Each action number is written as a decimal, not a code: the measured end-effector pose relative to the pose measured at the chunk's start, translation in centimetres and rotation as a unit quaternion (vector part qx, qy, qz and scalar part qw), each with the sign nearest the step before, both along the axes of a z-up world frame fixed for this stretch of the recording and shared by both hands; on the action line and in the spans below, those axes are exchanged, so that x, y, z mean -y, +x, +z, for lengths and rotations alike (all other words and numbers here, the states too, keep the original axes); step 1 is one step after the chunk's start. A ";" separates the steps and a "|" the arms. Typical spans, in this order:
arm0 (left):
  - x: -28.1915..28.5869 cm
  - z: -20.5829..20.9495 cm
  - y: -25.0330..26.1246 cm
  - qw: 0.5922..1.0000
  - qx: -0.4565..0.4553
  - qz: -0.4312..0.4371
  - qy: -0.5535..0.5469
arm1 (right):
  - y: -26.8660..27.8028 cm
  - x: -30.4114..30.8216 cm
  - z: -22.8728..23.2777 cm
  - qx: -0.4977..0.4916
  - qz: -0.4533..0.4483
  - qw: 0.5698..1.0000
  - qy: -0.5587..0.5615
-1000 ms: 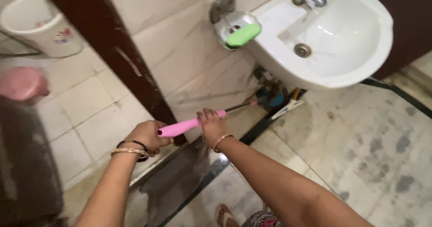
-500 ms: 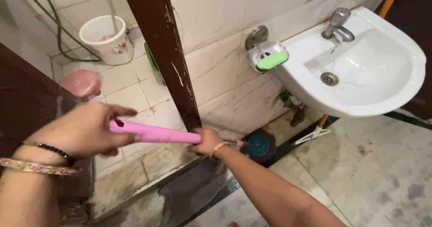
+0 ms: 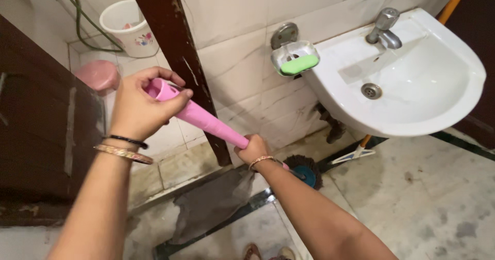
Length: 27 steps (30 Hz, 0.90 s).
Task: The person wipes the wall and floor near a sink with a cloth, assembles a mop by hand, and cleans a mop bucket using water and detergent from a bottle.
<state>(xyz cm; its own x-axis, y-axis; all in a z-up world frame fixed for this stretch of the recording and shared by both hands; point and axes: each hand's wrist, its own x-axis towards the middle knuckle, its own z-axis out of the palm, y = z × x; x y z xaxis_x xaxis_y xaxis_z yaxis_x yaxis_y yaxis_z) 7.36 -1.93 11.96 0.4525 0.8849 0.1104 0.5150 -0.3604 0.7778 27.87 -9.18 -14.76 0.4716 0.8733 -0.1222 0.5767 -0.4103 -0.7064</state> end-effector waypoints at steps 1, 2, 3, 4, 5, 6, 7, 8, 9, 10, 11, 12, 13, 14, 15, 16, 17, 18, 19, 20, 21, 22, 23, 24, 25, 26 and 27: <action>0.0 -1.3 0.8 0.994 0.090 -0.021 0.052 | 0.6 0.2 0.1 0.004 -0.001 1.000 -0.007; 0.0 -2.4 1.3 0.978 0.179 -0.042 0.103 | 1.1 0.6 0.2 0.007 0.001 1.000 -0.007; 0.2 -3.4 2.0 0.977 0.182 -0.038 0.105 | 1.6 0.9 0.5 0.007 0.001 1.000 -0.006; 0.5 -4.3 3.0 0.966 0.254 -0.040 0.015 | 2.0 1.2 0.8 0.008 0.000 1.000 -0.004; 0.9 -5.1 4.0 0.943 0.322 -0.044 -0.075 | 2.3 1.4 1.1 0.010 0.002 1.000 -0.003; 1.3 -5.6 4.9 0.942 0.325 -0.043 -0.072 | 2.6 1.7 1.5 0.000 0.008 1.000 -0.012; 1.6 -6.0 6.0 0.914 0.387 -0.049 -0.116 | 3.1 1.9 1.8 -0.010 0.011 1.000 -0.022; 1.8 -6.1 6.9 0.879 0.446 -0.056 -0.159 | 3.6 2.1 2.1 -0.007 0.009 1.000 -0.020; 1.8 -6.0 7.7 0.878 0.448 -0.060 -0.159 | 4.1 2.4 2.2 -0.017 0.012 1.000 -0.013; 1.8 -5.9 8.4 0.878 0.447 -0.073 -0.157 | 4.6 2.7 2.3 -0.028 0.014 0.999 -0.007; 1.7 -5.6 9.1 0.877 0.447 -0.085 -0.154 | 5.2 2.7 2.4 -0.024 0.012 1.000 -0.004; 1.6 -5.3 9.8 0.876 0.450 -0.089 -0.153 | 5.7 2.7 2.4 -0.030 0.004 1.000 0.007; 1.4 -4.9 10.5 0.879 0.440 -0.093 -0.158 | 6.2 2.5 2.4 -0.037 -0.005 0.999 0.019; 1.2 -4.5 11.1 0.882 0.430 -0.098 -0.164 | 6.6 2.4 2.2 -0.033 -0.008 0.999 0.022; 0.9 -4.2 11.9 0.880 0.433 -0.106 -0.161 | 7.1 2.2 2.1 -0.023 -0.004 0.999 0.026; 0.7 -3.9 12.5 0.880 0.430 -0.109 -0.168 | 7.7 2.0 2.0 -0.014 -0.001 0.999 0.030; 0.4 -3.7 13.2 0.880 0.426 -0.115 -0.176 | 8.3 1.7 1.8 -0.010 -0.010 0.999 0.036; 0.0 -3.4 13.9 0.878 0.427 -0.126 -0.174 | 8.9 1.5 1.6 -0.017 -0.015 0.999 0.027; -0.2 -3.2 14.6 0.879 0.424 -0.152 -0.157 | 9.5 1.3 1.4 -0.025 -0.023 0.999 0.018; -0.6 -3.0 15.2 0.879 0.421 -0.177 -0.139 | 10.4 1.1 1.3 -0.023 -0.034 0.999 0.024; -1.1 -2.8 15.9 0.877 0.419 -0.193 -0.139 | 11.4 0.9 1.2 -0.010 -0.037 0.999 0.024; -1.6 -2.6 16.6 0.875 0.405 -0.231 -0.130 | 12.3 0.6 1.0 0.003 -0.039 0.999 0.023; -2.1 -2.4 17.6 0.871 0.391 -0.273 -0.122 | 13.2 0.4 0.7 0.005 -0.059 0.998 0.028; -2.7 -2.3 18.5 0.865 0.389 -0.292 -0.124 | 13.9 0.0 0.4 0.008 -0.081 0.997 0.019; -3.0 -2.3 19.4 0.860 0.383 -0.312 -0.129 | 14.6 0.1 0.1 0.009 -0.105 0.994 0.008; -3.4 -2.2 20.3 0.854 0.378 -0.331 -0.134 | 15.3 0.1 -0.1 0.010 -0.127 0.992 0.011; -3.6 -2.3 20.8 0.847 0.370 -0.354 -0.142 | 15.5 0.2 -0.3 0.006 -0.150 0.989 0.016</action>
